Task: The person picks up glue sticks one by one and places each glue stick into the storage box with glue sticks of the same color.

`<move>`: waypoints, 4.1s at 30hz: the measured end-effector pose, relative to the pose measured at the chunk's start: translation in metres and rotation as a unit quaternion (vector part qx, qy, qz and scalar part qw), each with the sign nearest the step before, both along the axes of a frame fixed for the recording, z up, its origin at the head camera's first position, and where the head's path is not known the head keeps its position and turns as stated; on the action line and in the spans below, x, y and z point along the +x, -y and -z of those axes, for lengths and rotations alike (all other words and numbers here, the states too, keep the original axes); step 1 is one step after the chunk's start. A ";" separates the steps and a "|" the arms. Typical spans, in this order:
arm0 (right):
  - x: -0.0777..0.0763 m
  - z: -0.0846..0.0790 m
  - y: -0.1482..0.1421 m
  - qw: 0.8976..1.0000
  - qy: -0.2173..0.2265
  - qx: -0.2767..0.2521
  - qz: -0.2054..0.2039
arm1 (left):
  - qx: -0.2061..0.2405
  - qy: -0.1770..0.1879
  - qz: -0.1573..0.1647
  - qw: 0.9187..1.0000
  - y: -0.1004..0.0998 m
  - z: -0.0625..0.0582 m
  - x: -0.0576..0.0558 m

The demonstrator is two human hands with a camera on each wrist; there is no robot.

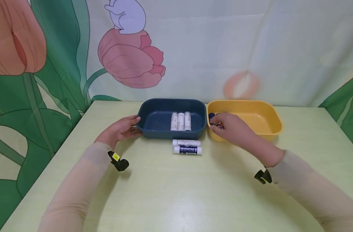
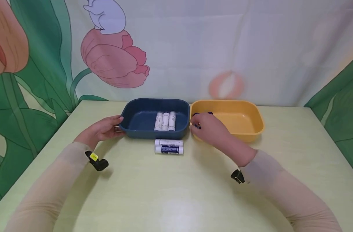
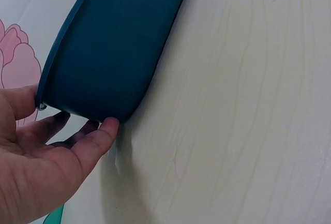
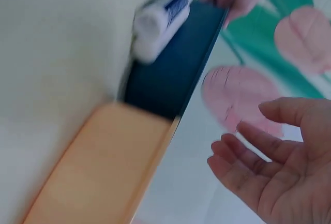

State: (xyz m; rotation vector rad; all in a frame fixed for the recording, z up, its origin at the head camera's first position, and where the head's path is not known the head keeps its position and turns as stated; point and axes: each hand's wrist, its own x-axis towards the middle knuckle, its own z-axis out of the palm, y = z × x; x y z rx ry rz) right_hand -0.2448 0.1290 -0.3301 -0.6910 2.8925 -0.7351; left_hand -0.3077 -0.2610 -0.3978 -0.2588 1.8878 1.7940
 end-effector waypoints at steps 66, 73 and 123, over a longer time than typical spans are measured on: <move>0.034 0.052 0.040 0.978 -0.030 0.171 -0.119 | 0.009 -0.003 0.010 1.000 0.004 0.007 -0.006; 0.038 0.043 0.009 0.988 -0.002 0.137 -0.079 | 0.003 0.013 -0.010 1.000 -0.006 -0.004 0.000; -0.040 -0.022 -0.090 0.956 0.264 -0.085 0.097 | 0.001 0.013 -0.023 1.000 -0.006 -0.003 0.000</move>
